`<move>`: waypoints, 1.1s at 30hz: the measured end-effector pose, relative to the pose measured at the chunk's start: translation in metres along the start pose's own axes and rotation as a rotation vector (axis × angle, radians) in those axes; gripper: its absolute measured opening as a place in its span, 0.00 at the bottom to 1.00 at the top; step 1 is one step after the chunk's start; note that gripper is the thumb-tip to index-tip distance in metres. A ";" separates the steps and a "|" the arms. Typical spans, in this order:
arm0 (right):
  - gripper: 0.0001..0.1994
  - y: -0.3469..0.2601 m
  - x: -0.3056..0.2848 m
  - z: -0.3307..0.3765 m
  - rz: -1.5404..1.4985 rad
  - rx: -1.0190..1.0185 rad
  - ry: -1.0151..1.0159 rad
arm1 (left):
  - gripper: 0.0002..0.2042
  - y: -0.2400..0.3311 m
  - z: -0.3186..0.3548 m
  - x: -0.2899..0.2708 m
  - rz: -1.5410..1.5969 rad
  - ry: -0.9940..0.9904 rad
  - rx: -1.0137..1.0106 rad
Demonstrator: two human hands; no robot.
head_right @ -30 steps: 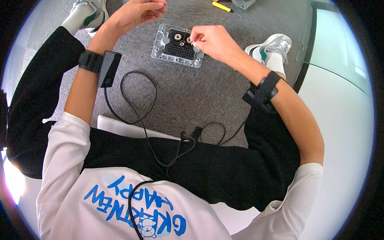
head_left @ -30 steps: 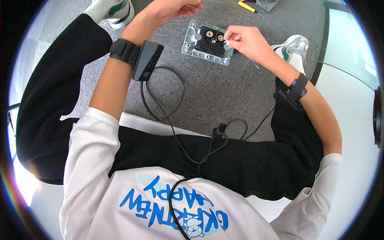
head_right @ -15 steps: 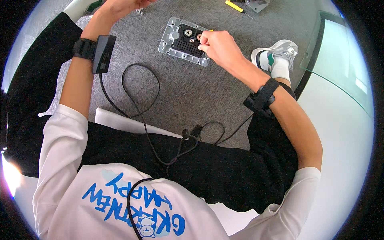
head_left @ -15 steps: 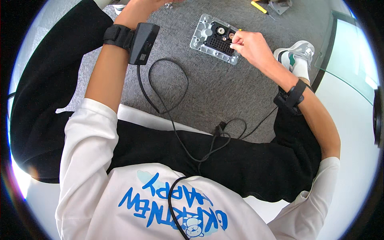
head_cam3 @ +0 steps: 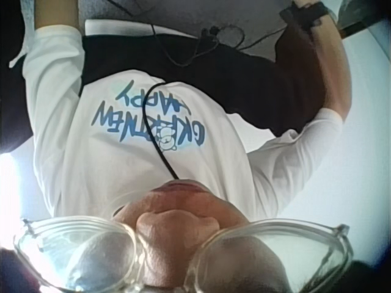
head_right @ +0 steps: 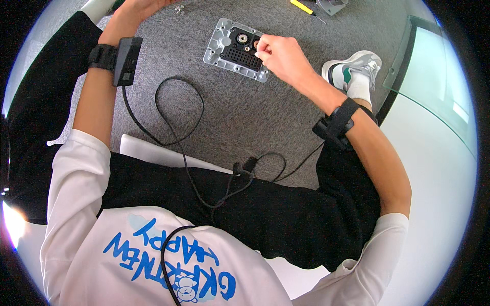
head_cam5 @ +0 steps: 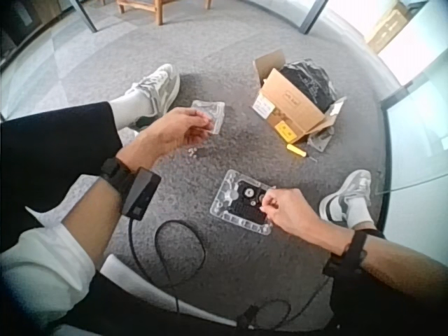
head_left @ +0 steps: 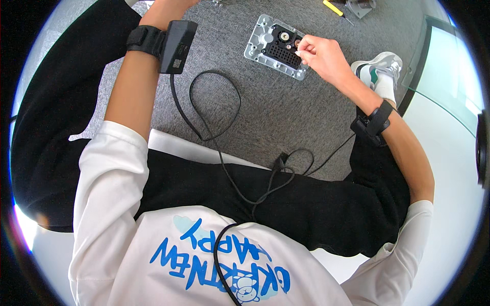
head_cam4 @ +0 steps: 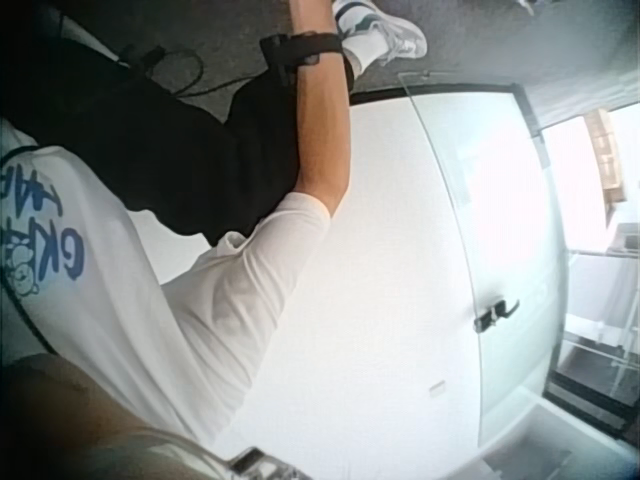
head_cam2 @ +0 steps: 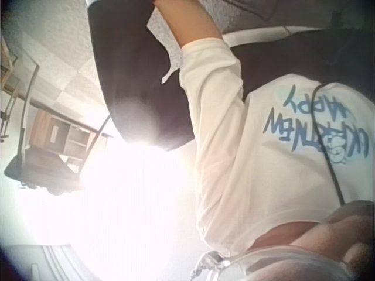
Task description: The person assembles a component for a robot face. They place white plastic pieces onto a metal frame, secure screws with a screwdriver, and attach a black grill to the front of the device.
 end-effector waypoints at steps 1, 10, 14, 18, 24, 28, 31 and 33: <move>0.07 -0.003 0.000 -0.001 0.003 -0.028 0.006 | 0.05 0.000 0.001 -0.001 -0.001 0.001 0.000; 0.06 0.015 0.000 -0.005 -0.071 0.201 -0.080 | 0.06 0.001 0.005 0.001 -0.041 0.041 0.007; 0.05 0.019 0.000 -0.006 -0.057 0.213 -0.088 | 0.07 -0.002 0.006 0.003 -0.030 0.034 -0.027; 0.06 0.014 0.002 -0.011 -0.068 0.196 -0.091 | 0.07 0.002 0.013 -0.006 -0.050 0.085 -0.040; 0.07 0.018 0.003 -0.009 -0.078 0.241 -0.094 | 0.07 -0.007 0.005 -0.009 -0.035 0.023 -0.029; 0.09 0.026 0.005 -0.012 -0.132 0.247 -0.099 | 0.07 -0.007 0.006 -0.007 -0.054 0.033 -0.032; 0.10 0.029 0.006 -0.012 -0.126 0.230 -0.102 | 0.07 -0.008 0.006 -0.004 -0.069 0.025 -0.033; 0.11 0.029 0.006 -0.009 -0.114 0.252 -0.109 | 0.08 -0.012 0.004 0.000 -0.066 0.037 -0.045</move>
Point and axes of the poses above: each hand's wrist, its own z-axis away from the middle knuckle, its own x-axis out of the palm, y = z × x, the point moved 9 cm from there along -z, towards the middle knuckle, and after that the axes turned 2 degrees about y, right-handed, at the moved point
